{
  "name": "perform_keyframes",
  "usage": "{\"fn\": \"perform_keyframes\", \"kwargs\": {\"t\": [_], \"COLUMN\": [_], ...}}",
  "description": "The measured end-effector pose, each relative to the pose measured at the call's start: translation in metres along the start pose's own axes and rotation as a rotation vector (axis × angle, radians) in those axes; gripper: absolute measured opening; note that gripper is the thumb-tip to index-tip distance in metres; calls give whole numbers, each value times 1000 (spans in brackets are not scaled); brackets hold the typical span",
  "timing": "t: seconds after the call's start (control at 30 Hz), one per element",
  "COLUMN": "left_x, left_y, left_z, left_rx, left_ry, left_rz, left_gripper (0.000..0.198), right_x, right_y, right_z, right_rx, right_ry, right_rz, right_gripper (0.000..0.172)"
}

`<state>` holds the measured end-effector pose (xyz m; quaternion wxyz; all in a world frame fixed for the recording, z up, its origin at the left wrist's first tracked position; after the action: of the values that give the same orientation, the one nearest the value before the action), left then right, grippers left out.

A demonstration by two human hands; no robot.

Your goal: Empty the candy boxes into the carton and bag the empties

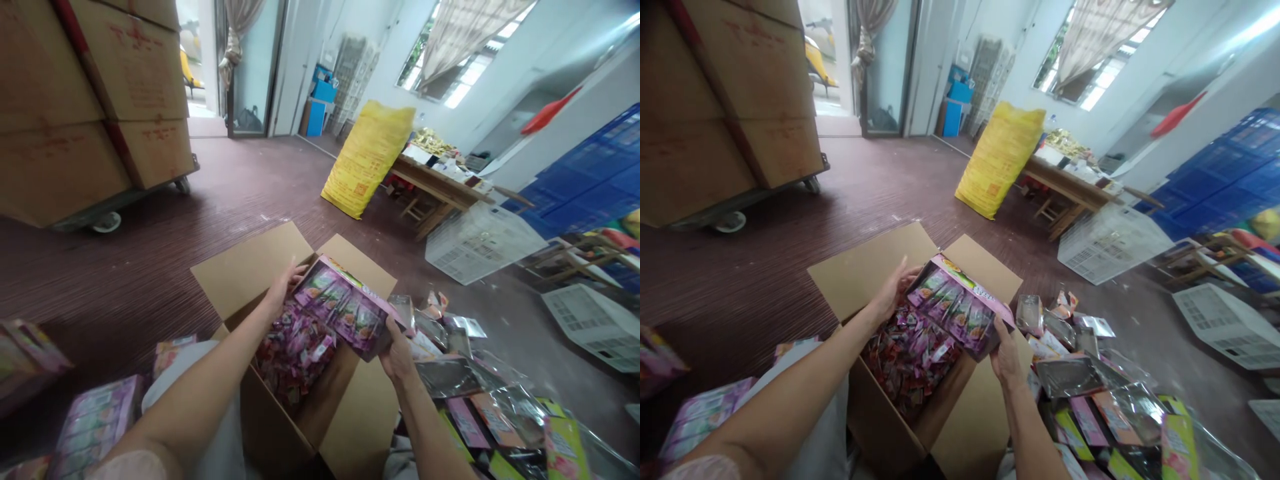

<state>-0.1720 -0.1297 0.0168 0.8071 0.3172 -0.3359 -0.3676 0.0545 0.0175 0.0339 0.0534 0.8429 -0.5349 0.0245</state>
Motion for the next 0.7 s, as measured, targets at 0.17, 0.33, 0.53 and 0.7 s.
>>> {"fn": "perform_keyframes", "kwargs": {"t": [0.17,0.33,0.53,0.7], "left_x": [1,5,7,6], "left_y": [-1,-1,2,9], "left_z": [15,15,11,18], "left_rx": [-16,-29,-231,-280], "left_ry": [85,47,69,207], "left_rz": [-6,37,47,-9], "left_gripper": [64,74,75,72], "right_x": [-4,-11,-22,-15], "right_y": [16,20,15,23], "right_z": [2,-12,-28,-33], "right_rx": [32,49,1,-40], "right_ry": [-28,-77,-114,-101], "right_rz": [-82,-111,-34,25], "right_gripper": [56,66,67,73]}}
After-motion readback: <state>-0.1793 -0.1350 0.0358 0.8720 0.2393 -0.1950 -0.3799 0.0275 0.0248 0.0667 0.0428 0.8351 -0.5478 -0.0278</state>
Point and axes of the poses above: each hand's wrist, its own x-axis away from the middle knuckle, its own y-axis out of the palm, z = x × y, the point moved 7 cm from there along -x, towards the middle knuckle, and after that the axes turned 9 degrees about x, right-handed, at the moved point
